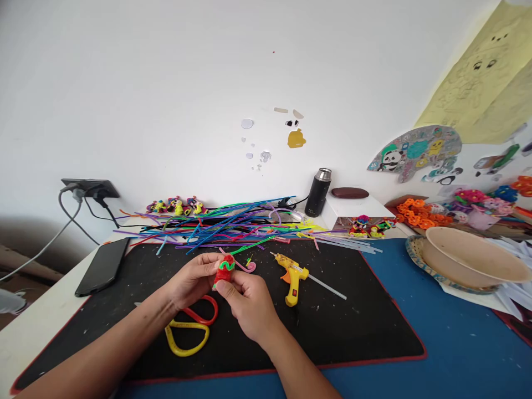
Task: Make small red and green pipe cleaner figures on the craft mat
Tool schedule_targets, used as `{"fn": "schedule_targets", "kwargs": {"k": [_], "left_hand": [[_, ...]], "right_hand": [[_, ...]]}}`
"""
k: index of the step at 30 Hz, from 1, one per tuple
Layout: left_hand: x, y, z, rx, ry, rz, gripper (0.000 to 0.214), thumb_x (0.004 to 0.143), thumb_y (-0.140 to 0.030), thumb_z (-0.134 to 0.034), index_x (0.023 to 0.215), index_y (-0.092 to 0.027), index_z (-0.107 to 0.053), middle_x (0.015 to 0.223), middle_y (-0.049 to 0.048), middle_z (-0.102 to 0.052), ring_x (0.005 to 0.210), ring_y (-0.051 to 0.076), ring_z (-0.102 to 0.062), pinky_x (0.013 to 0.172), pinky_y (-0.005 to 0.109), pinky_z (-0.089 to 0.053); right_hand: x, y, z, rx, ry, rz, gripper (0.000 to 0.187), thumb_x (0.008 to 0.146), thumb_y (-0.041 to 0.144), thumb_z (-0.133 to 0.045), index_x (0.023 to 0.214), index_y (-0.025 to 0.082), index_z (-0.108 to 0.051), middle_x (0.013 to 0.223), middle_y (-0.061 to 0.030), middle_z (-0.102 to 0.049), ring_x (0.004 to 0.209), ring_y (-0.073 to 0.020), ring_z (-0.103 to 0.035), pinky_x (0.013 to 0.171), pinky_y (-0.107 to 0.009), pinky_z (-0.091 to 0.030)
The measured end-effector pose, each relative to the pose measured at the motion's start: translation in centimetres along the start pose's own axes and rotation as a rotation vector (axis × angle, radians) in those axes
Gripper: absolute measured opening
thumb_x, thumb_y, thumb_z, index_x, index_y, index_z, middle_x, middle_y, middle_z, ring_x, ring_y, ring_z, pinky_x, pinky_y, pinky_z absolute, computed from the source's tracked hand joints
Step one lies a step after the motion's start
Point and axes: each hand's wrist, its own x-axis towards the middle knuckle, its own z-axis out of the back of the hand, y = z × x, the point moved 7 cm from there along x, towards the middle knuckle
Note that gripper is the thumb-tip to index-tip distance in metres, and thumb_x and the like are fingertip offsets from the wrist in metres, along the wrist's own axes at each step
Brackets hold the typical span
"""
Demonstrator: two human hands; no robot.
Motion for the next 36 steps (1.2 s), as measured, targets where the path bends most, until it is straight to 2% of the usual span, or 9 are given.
{"fn": "schedule_targets", "kwargs": {"k": [7,13,20,24,29,36], "left_hand": [[-0.2,-0.1,-0.1,0.003,-0.025,0.007,0.026,0.07,-0.031,-0.094,0.085,-0.012,-0.083,0.075,0.0049,-0.07,0.064,0.012,-0.058,0.062,0.024,-0.042],[-0.1,0.2,0.0,0.015,-0.031,0.004,0.024,0.074,-0.033,-0.091,0.08,-0.012,-0.08,0.067,0.0041,-0.068,0.059,0.011,-0.053,0.057,0.023,-0.037],[0.0,0.5,-0.3,-0.014,-0.018,0.001,0.026,0.074,-0.034,-0.09,0.084,-0.011,-0.082,0.071,0.0063,-0.071,0.062,0.014,-0.058,0.062,0.025,-0.041],[0.0,0.9,0.3,-0.017,-0.05,-0.005,0.028,0.074,-0.034,-0.09,0.085,-0.01,-0.081,0.073,0.0067,-0.072,0.063,0.013,-0.058,0.062,0.025,-0.042],[0.0,1.1,0.6,-0.06,-0.06,-0.023,0.027,0.074,-0.035,-0.09,0.082,-0.012,-0.079,0.078,0.0064,-0.073,0.069,0.015,-0.063,0.071,0.026,-0.048],[0.1,1.3,-0.1,-0.078,0.026,-0.063,0.027,0.079,-0.037,-0.087,0.094,-0.014,-0.082,0.087,0.0082,-0.078,0.087,0.022,-0.071,0.086,0.032,-0.052]], "right_hand": [[0.0,0.2,-0.1,0.021,0.0,-0.012,0.046,0.091,0.062,-0.069,0.089,0.016,-0.067,0.049,0.0113,-0.032,0.04,-0.0058,-0.026,0.04,-0.022,-0.018],[0.0,0.2,-0.1,0.049,-0.015,-0.007,0.045,0.09,0.061,-0.07,0.087,0.016,-0.066,0.05,0.0111,-0.033,0.039,-0.0056,-0.027,0.039,-0.022,-0.018],[0.1,0.1,-0.3,0.058,-0.011,-0.013,0.042,0.091,0.057,-0.071,0.094,0.015,-0.07,0.049,0.0117,-0.035,0.037,-0.0051,-0.028,0.039,-0.022,-0.018],[0.1,0.2,-0.2,0.091,-0.016,-0.042,0.045,0.088,0.059,-0.073,0.095,0.015,-0.071,0.045,0.0125,-0.035,0.035,-0.0052,-0.027,0.037,-0.023,-0.017],[0.1,0.3,-0.4,0.152,0.017,-0.07,0.051,0.087,0.064,-0.071,0.099,0.014,-0.072,0.043,0.0141,-0.033,0.033,-0.0057,-0.027,0.036,-0.022,-0.023],[0.1,0.4,-0.3,0.223,0.05,-0.06,0.051,0.091,0.063,-0.068,0.1,0.013,-0.072,0.045,0.0106,-0.045,0.033,-0.0065,-0.035,0.035,-0.021,-0.025]]}}
